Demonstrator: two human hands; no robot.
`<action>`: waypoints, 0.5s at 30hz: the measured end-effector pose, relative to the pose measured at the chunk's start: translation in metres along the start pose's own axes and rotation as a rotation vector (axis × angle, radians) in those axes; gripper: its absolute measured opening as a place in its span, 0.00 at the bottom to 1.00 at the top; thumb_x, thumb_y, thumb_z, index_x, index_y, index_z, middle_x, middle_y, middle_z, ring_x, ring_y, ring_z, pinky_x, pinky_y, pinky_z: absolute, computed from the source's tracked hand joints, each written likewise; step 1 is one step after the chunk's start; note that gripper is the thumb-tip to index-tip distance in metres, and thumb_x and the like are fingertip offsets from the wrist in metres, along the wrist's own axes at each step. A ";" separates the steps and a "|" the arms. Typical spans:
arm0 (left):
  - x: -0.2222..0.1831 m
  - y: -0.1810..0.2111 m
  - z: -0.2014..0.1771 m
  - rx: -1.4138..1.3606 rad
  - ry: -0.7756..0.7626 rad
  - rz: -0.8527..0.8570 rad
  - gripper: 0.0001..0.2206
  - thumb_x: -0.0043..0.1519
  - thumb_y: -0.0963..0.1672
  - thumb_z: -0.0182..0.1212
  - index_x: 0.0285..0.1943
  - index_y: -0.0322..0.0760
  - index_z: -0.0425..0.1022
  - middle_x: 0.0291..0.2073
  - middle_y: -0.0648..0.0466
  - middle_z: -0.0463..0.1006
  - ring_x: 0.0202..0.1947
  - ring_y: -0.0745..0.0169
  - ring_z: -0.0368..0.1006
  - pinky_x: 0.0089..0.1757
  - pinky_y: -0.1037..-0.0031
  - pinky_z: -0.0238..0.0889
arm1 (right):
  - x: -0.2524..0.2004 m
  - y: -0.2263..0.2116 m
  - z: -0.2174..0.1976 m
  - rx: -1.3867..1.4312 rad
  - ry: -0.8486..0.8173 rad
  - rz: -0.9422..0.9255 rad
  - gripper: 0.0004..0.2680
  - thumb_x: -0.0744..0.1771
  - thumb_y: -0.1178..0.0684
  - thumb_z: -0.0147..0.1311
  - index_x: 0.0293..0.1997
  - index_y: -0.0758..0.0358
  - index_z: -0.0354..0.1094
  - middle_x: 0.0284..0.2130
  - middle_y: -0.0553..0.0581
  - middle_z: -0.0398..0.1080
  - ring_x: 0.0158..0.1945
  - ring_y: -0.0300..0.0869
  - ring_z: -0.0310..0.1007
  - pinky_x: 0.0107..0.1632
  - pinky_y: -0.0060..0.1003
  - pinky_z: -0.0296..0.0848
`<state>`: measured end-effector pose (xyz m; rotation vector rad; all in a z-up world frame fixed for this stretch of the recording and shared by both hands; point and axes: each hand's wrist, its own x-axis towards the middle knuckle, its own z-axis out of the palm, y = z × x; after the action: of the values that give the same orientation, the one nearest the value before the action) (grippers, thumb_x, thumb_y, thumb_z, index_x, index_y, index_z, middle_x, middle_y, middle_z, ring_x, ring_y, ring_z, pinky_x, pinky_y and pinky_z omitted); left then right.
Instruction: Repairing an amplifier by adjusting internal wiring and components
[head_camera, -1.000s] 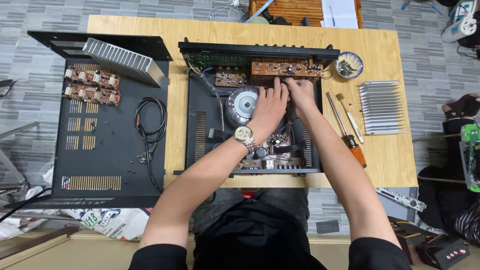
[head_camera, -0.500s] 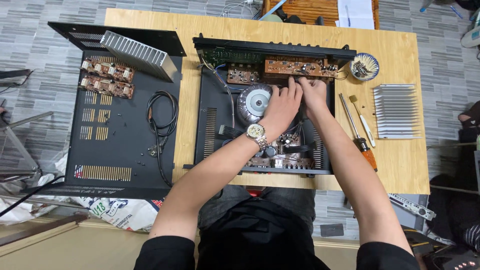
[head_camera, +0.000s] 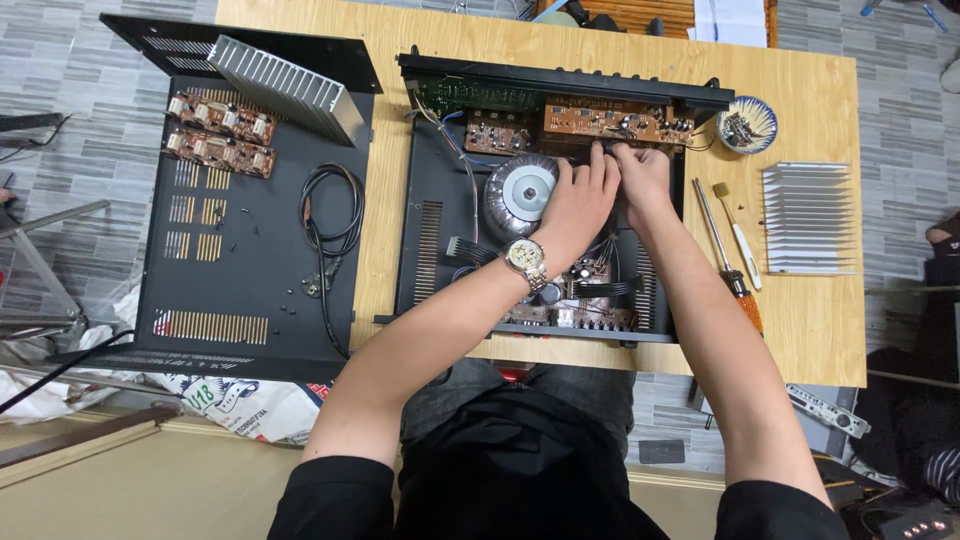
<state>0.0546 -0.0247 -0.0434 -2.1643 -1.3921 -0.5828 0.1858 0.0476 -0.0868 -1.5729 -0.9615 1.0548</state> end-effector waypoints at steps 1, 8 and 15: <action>0.000 0.000 0.000 0.000 -0.002 0.000 0.18 0.65 0.42 0.47 0.63 0.26 0.64 0.61 0.29 0.69 0.35 0.48 0.74 0.54 0.39 0.63 | 0.000 0.001 0.000 0.000 -0.001 0.001 0.10 0.64 0.54 0.58 0.18 0.60 0.68 0.12 0.48 0.59 0.14 0.31 0.55 0.20 0.26 0.55; 0.000 0.001 0.003 -0.009 0.000 -0.009 0.19 0.64 0.43 0.49 0.62 0.26 0.65 0.60 0.29 0.70 0.36 0.49 0.76 0.54 0.40 0.64 | 0.002 0.003 0.002 0.025 0.014 0.004 0.10 0.63 0.54 0.58 0.18 0.61 0.67 0.12 0.49 0.59 0.14 0.31 0.55 0.21 0.26 0.55; -0.007 0.003 0.007 -0.081 -0.105 0.033 0.42 0.45 0.52 0.77 0.64 0.24 0.63 0.59 0.20 0.68 0.43 0.35 0.75 0.60 0.34 0.55 | 0.007 0.000 -0.011 0.176 -0.100 0.122 0.10 0.69 0.54 0.52 0.31 0.71 0.69 0.18 0.50 0.60 0.16 0.32 0.63 0.21 0.26 0.66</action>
<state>0.0549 -0.0264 -0.0542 -2.3077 -1.4063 -0.5288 0.1980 0.0507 -0.0867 -1.4585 -0.8230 1.2783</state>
